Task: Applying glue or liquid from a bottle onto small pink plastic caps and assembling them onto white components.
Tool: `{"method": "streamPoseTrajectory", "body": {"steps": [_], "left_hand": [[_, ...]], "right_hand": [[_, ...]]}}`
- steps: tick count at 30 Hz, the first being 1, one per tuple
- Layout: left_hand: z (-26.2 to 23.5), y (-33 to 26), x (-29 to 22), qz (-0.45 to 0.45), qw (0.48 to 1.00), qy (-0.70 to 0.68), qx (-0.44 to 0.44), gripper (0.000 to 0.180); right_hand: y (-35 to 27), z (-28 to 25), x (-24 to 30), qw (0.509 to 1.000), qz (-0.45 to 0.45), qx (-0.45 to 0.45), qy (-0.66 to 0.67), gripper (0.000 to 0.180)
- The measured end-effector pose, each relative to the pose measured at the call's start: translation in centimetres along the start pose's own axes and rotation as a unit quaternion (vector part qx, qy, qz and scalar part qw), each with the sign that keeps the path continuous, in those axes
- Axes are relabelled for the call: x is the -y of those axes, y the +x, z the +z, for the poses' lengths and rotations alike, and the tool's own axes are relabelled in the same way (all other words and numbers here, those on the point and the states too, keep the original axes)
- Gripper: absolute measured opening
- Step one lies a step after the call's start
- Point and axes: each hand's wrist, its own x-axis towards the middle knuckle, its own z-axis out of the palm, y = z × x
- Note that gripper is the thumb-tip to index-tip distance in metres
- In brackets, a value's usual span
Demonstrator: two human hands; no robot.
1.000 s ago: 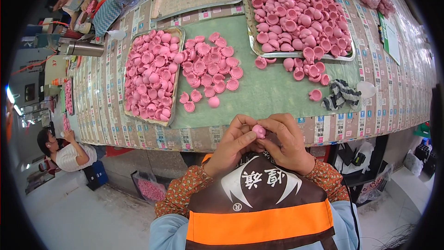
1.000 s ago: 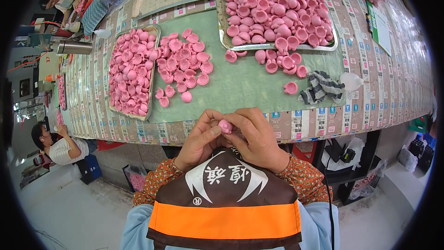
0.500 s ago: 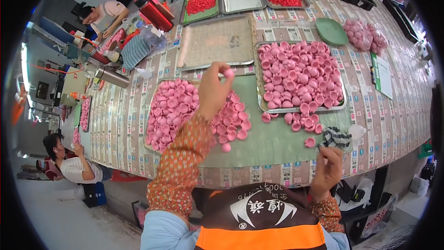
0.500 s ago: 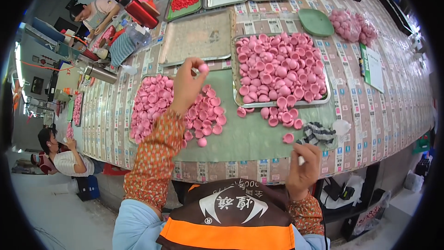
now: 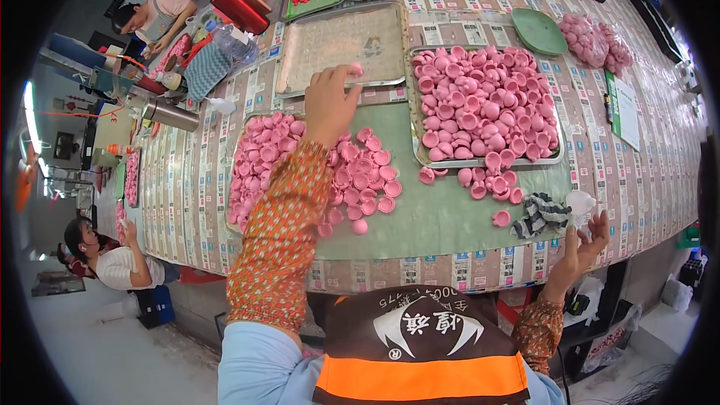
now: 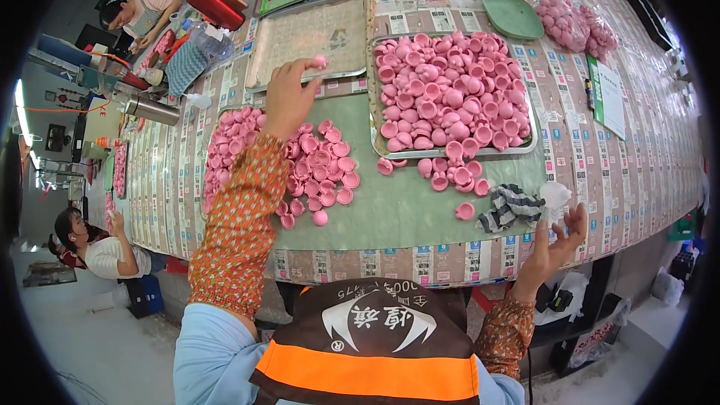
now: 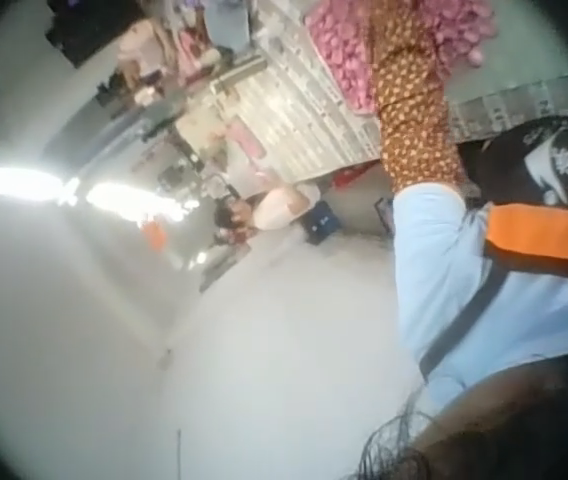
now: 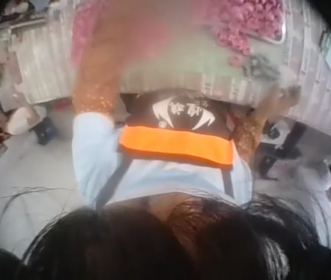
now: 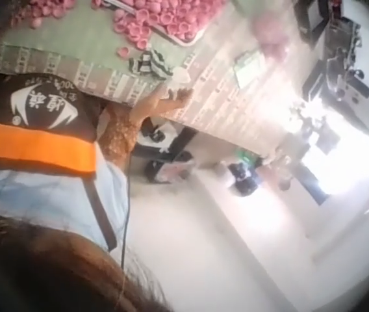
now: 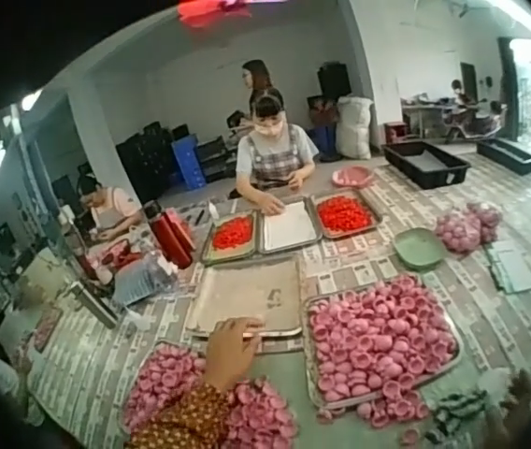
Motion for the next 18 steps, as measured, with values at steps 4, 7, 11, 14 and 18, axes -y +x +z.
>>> {"method": "streamPoseTrajectory", "body": {"steps": [4, 7, 11, 14, 18], "left_hand": [[-3.3, -4.1, -3.8, 0.044, 0.984, -0.063, 0.164, 0.017], [-4.8, -6.5, -6.8, 0.082, 0.978, -0.003, 0.19, 0.015], [-5.1, -7.9, -7.1, 0.099, 0.979, 0.025, 0.174, 0.016], [-5.0, -8.4, -7.1, 0.083, 0.981, 0.005, 0.178, 0.015], [-5.6, -8.9, -7.9, 0.102, 0.986, -0.016, 0.13, 0.013]], "right_hand": [[0.9, 1.1, -0.1, 0.999, 0.011, 0.041, -0.018, 0.062], [1.6, 1.6, -1.1, 0.998, -0.002, 0.016, -0.065, 0.059], [2.6, 2.2, -1.9, 0.995, 0.004, -0.011, -0.096, 0.053], [3.4, 2.2, -2.9, 0.993, 0.013, 0.009, -0.118, 0.047], [3.9, 1.9, -3.6, 0.995, 0.047, 0.031, -0.079, 0.031]]}}
